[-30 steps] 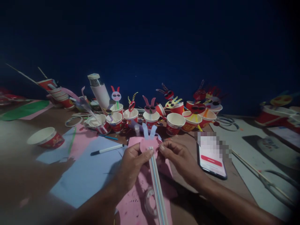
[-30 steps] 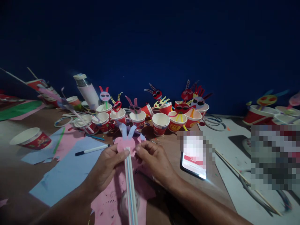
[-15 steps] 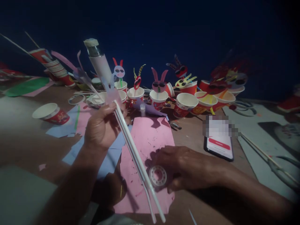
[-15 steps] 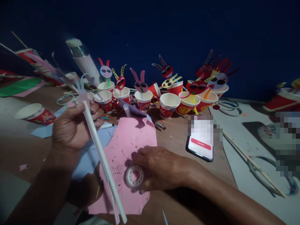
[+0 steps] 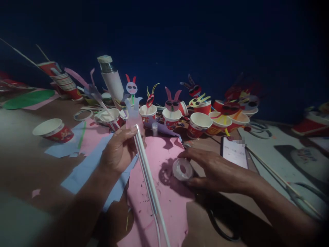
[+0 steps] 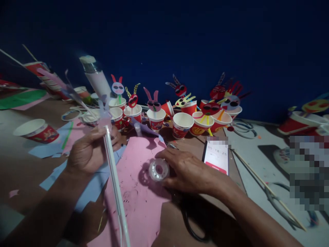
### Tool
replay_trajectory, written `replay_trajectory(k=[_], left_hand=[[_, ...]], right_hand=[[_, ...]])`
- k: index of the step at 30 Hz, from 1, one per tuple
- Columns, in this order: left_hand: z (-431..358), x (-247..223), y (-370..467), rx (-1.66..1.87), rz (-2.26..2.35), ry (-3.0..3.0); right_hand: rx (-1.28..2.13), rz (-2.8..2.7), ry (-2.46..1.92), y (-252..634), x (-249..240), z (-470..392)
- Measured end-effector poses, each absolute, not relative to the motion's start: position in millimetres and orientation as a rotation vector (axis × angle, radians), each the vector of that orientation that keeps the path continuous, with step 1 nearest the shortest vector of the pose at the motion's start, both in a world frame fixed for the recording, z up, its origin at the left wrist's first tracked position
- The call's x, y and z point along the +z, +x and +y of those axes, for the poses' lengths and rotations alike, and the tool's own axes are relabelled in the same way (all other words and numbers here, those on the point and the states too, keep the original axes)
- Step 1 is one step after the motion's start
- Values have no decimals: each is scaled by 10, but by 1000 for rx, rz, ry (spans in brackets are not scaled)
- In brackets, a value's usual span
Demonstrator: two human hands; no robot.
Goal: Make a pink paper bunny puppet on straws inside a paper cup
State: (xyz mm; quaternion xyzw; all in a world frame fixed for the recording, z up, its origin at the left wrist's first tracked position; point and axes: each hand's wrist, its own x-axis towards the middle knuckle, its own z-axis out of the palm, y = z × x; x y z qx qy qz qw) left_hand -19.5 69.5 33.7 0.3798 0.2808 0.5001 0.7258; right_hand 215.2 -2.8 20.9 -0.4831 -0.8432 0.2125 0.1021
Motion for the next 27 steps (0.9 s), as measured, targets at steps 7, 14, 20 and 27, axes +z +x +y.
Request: replay_trajectory(k=[7, 14, 20, 27], left_hand=[[675, 271, -141, 1103, 678, 774], [642, 275, -139, 1101, 697, 747], [594, 276, -161, 1096, 748, 710], [553, 259, -85, 1074, 756, 708]], right_hand=[[407, -2493, -1593, 2418, -61, 153], [447, -2394, -1740, 2534, -5, 200], [145, -2216, -2056, 2513, 52, 266], [31, -2195, -2096, 2196, -181, 277]])
